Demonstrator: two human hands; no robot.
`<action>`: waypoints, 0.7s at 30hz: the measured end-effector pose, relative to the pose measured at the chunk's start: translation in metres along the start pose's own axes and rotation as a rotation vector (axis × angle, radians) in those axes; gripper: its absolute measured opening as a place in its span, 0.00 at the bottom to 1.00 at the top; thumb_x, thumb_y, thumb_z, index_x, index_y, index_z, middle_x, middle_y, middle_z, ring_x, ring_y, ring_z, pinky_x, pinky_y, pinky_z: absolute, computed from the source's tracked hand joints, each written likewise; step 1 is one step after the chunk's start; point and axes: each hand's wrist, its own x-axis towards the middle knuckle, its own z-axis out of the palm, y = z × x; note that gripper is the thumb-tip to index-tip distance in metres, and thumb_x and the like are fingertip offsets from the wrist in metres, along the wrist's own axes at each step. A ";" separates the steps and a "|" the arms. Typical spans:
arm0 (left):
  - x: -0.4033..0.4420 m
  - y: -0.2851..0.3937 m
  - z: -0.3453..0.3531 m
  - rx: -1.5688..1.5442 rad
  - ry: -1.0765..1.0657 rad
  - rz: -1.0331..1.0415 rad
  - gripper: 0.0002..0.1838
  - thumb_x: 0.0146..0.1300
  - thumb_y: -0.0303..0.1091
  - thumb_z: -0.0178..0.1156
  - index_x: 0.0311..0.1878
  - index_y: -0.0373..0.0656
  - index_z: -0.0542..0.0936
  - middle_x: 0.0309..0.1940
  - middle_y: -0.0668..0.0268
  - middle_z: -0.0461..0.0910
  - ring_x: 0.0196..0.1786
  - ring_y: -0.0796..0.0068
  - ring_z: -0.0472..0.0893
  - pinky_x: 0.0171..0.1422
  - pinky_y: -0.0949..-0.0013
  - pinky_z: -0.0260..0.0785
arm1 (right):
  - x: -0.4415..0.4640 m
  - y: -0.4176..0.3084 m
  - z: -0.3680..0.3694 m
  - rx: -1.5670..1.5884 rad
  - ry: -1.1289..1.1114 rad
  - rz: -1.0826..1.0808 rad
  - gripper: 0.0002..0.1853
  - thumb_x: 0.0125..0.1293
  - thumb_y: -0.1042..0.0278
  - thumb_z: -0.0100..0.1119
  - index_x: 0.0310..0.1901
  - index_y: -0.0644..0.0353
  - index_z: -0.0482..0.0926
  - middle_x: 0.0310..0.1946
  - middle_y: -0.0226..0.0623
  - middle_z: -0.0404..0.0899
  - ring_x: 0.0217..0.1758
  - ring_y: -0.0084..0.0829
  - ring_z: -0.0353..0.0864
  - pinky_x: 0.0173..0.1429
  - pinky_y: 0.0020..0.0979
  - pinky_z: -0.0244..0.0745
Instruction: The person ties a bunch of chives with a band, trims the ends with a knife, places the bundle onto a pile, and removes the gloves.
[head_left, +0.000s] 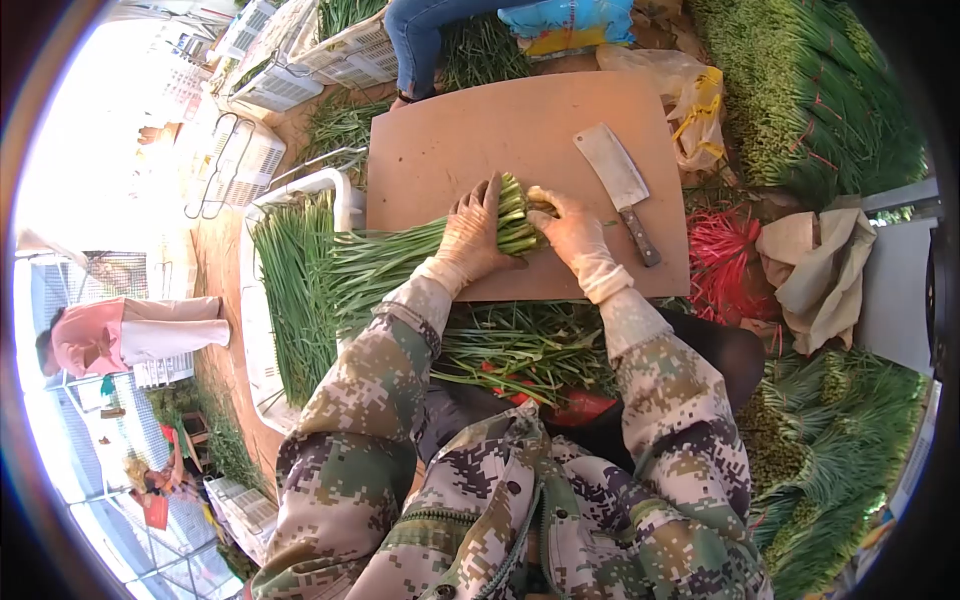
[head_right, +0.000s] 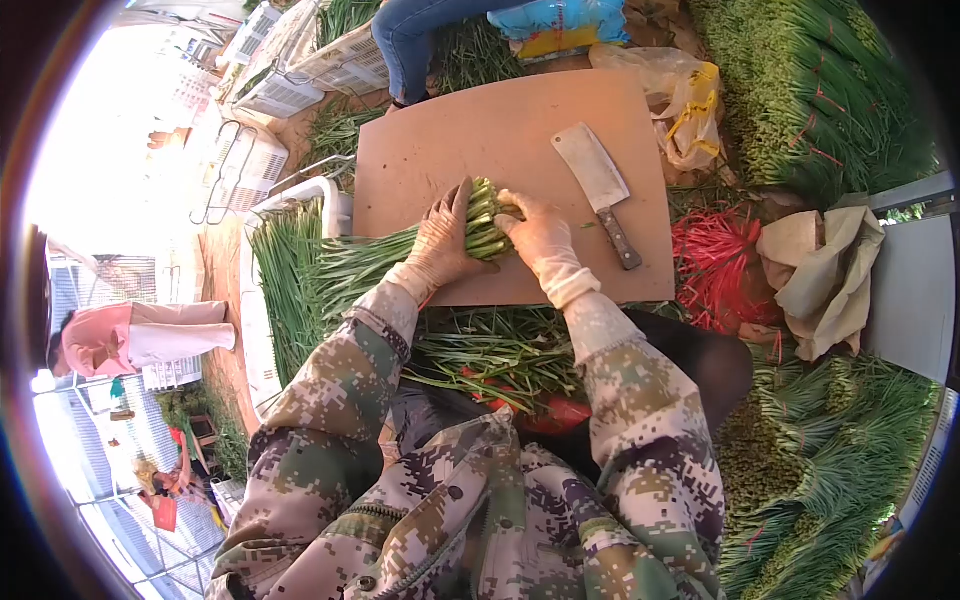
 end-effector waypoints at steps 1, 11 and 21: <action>-0.001 0.001 0.000 -0.012 0.011 0.003 0.74 0.29 0.52 0.83 0.77 0.36 0.46 0.70 0.42 0.59 0.72 0.41 0.61 0.76 0.48 0.55 | 0.007 0.001 0.007 0.006 -0.001 0.001 0.11 0.57 0.66 0.68 0.42 0.55 0.84 0.36 0.39 0.85 0.41 0.41 0.85 0.49 0.37 0.78; -0.002 0.000 -0.001 -0.036 0.020 -0.026 0.71 0.31 0.50 0.81 0.75 0.32 0.48 0.67 0.41 0.63 0.69 0.40 0.65 0.74 0.49 0.59 | 0.031 0.017 -0.009 -0.177 0.097 0.115 0.07 0.62 0.65 0.65 0.39 0.55 0.87 0.35 0.40 0.87 0.34 0.35 0.86 0.40 0.34 0.77; -0.001 -0.001 0.000 -0.031 0.044 -0.012 0.68 0.34 0.54 0.80 0.74 0.34 0.51 0.63 0.41 0.67 0.67 0.41 0.68 0.72 0.48 0.61 | 0.033 0.002 -0.067 0.315 0.100 0.312 0.15 0.66 0.61 0.67 0.46 0.65 0.82 0.26 0.28 0.80 0.23 0.18 0.76 0.29 0.21 0.70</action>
